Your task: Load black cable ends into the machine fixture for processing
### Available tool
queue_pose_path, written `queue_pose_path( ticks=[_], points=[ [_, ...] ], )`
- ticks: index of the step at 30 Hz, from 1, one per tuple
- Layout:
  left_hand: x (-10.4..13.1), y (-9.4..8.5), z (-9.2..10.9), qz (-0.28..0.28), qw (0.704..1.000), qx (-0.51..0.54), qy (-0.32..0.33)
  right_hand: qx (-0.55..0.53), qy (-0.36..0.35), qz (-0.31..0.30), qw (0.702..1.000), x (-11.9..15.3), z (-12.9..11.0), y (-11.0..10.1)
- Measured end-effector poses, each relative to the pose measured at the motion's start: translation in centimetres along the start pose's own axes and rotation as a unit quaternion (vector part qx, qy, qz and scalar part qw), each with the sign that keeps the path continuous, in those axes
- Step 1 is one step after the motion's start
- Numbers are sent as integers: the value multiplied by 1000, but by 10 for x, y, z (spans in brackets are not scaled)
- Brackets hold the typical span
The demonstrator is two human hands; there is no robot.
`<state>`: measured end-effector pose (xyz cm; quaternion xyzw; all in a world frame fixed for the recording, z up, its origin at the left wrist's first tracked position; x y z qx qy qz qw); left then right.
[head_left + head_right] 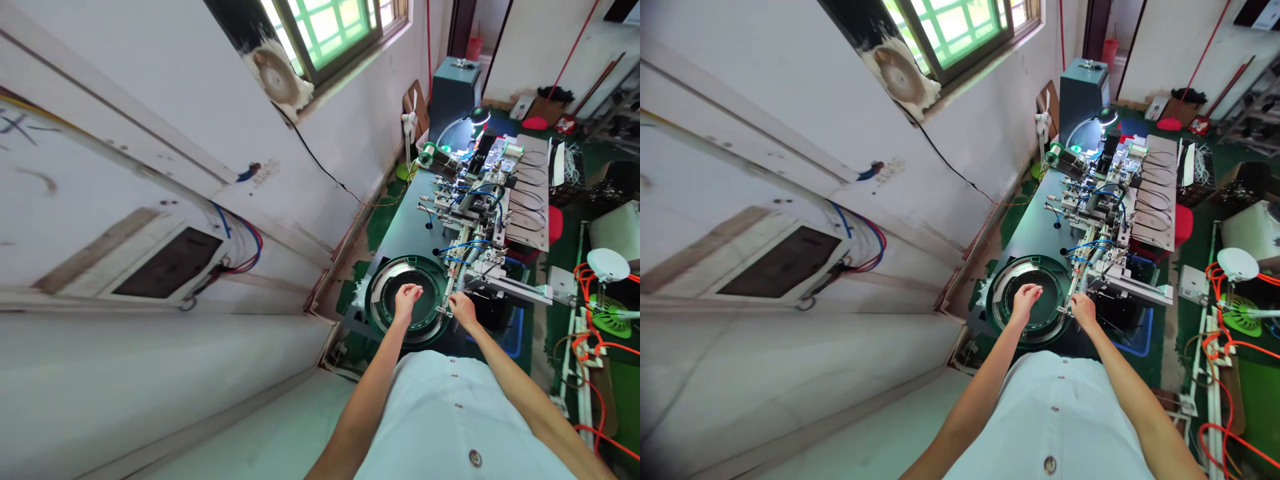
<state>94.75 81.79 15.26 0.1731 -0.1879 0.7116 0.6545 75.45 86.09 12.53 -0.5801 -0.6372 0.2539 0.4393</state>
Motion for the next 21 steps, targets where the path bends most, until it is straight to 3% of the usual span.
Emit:
queue_pose_path(
  ticks=[8, 21],
  points=[
    [29, -5, -12, -53, 996, 64, -43, 71, -3, -39, 997, -6, -10, 10],
    [34, 2, -14, -72, 997, 20, -35, 81, -25, -64, 994, 1, -10, 7]
  ],
)
Point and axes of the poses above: each hand's wrist, its own x-axis away from the middle knuckle, its own y-axis out of the palm, z = x × y, the point moved 1 cm from there along -x, towards the middle knuckle, and after that the axes turned 10 degrees about -x, right-handed, at the moved point
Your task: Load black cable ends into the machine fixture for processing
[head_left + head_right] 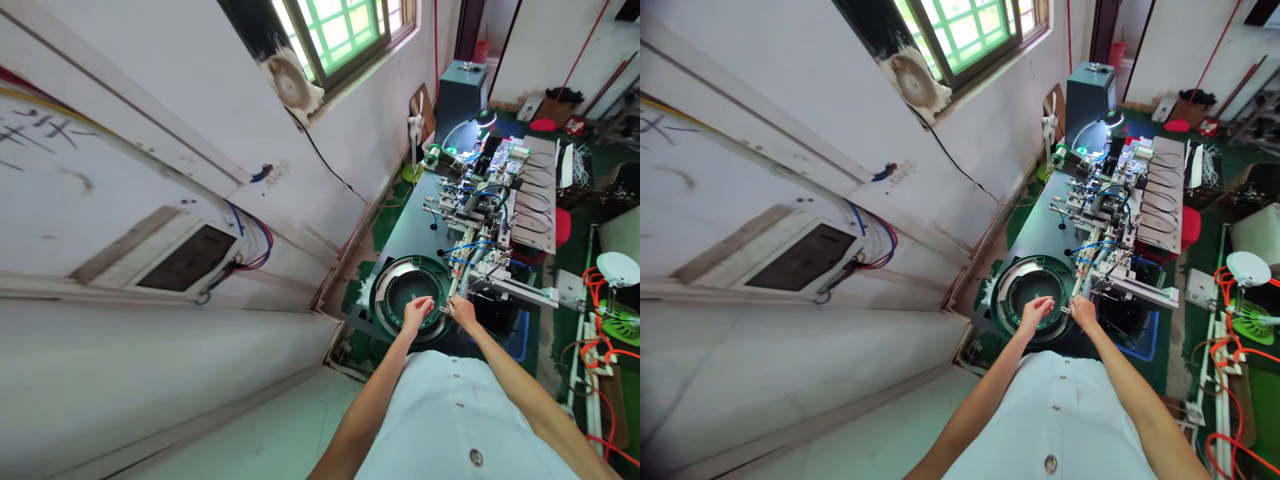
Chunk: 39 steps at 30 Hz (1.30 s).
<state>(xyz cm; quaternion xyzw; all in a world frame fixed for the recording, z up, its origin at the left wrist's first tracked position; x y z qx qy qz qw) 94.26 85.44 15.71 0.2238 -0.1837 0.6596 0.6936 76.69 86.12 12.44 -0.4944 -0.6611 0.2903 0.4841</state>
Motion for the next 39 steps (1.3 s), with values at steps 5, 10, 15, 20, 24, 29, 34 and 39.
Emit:
queue_pose_path(
  ticks=[5, 10, 15, 20, 24, 29, 34, 39],
  points=[
    [-2, 3, -1, 3, 1000, -22, 13, -12, 0, -5, 1000, 3, 1, -1],
    [-4, 3, -2, 6, 999, -45, 21, -19, 2, -8, 1000, 4, 2, -1],
    [-5, 2, -5, 1, 997, -68, 25, -19, 0, -16, 1000, 3, 3, 0],
    [-8, 3, -10, -18, 996, -87, 20, -17, -9, -18, 1000, 3, 5, 2],
    [-10, 8, -14, -37, 996, -83, 15, -15, -16, -13, 1000, 3, 6, 2],
    [-11, 14, -13, -65, 996, -57, 3, -14, -19, -9, 1000, 3, 6, 2],
    [-11, 14, -11, -69, 997, -25, -6, -13, -17, -9, 1000, 4, 6, 1],
    [-9, 9, -11, -59, 998, -3, -14, -11, -17, -17, 1000, 4, 6, 1]
  ],
)
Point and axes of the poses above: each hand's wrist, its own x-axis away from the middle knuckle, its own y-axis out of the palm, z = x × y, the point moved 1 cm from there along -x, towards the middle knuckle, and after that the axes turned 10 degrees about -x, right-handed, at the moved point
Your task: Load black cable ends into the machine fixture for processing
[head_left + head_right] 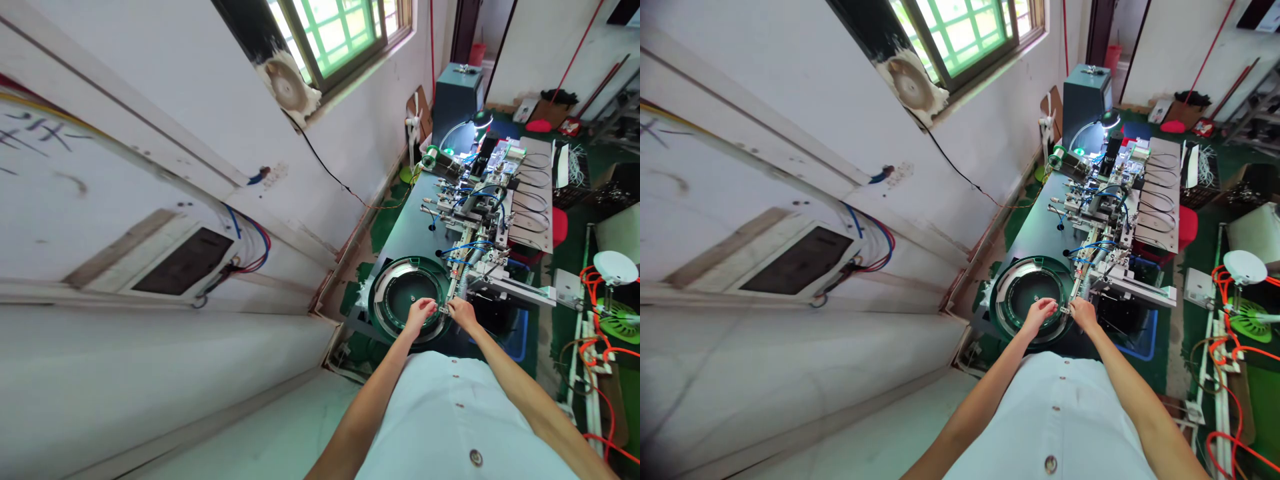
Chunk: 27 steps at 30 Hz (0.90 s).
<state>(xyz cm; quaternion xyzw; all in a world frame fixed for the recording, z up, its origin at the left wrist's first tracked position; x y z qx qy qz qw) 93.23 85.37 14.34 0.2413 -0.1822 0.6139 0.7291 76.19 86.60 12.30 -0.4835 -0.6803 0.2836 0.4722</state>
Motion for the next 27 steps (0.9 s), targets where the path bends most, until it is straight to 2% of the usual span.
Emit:
queue_pose_path(
  ticks=[17, 22, 27],
  points=[
    [1, -3, -2, 5, 1000, -10, -5, -23, 8, 4, 1000, -2, 3, 3],
    [2, -2, -2, 6, 1000, -25, 9, -55, 0, 31, 998, -2, 5, 5],
    [1, -2, -1, 17, 998, -52, 39, -108, -28, 91, 990, -1, 4, -1]
  ],
)
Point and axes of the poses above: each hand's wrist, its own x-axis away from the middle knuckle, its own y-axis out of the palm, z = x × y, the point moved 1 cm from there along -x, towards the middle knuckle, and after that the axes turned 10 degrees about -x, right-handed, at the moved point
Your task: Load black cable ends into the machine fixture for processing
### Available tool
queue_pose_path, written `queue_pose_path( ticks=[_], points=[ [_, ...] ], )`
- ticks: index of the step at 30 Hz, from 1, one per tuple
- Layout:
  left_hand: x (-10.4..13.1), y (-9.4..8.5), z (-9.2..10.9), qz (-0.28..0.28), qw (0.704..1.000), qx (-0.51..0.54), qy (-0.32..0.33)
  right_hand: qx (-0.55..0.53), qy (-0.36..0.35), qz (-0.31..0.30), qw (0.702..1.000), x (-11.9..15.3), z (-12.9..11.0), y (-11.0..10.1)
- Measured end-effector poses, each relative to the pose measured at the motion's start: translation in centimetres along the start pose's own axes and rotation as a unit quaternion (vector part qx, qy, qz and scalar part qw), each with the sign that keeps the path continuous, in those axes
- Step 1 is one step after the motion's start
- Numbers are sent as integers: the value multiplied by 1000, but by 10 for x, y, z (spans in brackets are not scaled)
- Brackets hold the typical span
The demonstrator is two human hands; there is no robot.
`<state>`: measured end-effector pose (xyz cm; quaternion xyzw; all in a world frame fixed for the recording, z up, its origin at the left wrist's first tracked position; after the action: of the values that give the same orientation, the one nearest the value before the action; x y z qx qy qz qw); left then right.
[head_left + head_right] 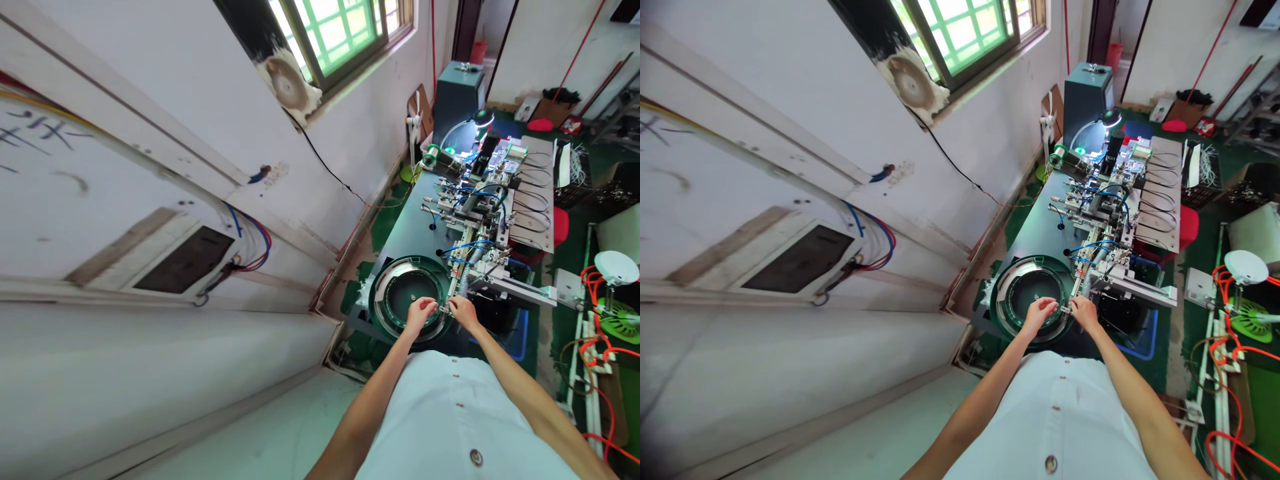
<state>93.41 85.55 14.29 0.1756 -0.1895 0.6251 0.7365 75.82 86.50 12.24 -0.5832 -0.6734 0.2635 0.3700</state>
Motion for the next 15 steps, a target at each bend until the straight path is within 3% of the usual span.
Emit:
queue_pose_path(
  ticks=[4, 9, 15],
  points=[
    [-2, 1, 0, 13, 999, -30, 23, -55, -46, 46, 996, 2, -16, -11],
    [-2, 6, 0, 9, 995, -82, 51, -119, -96, 35, 988, 6, -42, -16],
    [-10, 8, 10, 6, 980, -187, 65, -176, -70, 41, 981, 5, -38, -18]
  ],
)
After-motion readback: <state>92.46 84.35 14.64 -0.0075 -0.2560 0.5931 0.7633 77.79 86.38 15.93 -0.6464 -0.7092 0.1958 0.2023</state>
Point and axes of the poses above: each hand's wrist, its own x-axis away from the middle knuckle, its own y-axis out of the palm, z = x × y, the point moved 1 cm from there along -x, towards the middle knuckle, and after that the axes turned 10 degrees about -x, right-handed, at the moved point
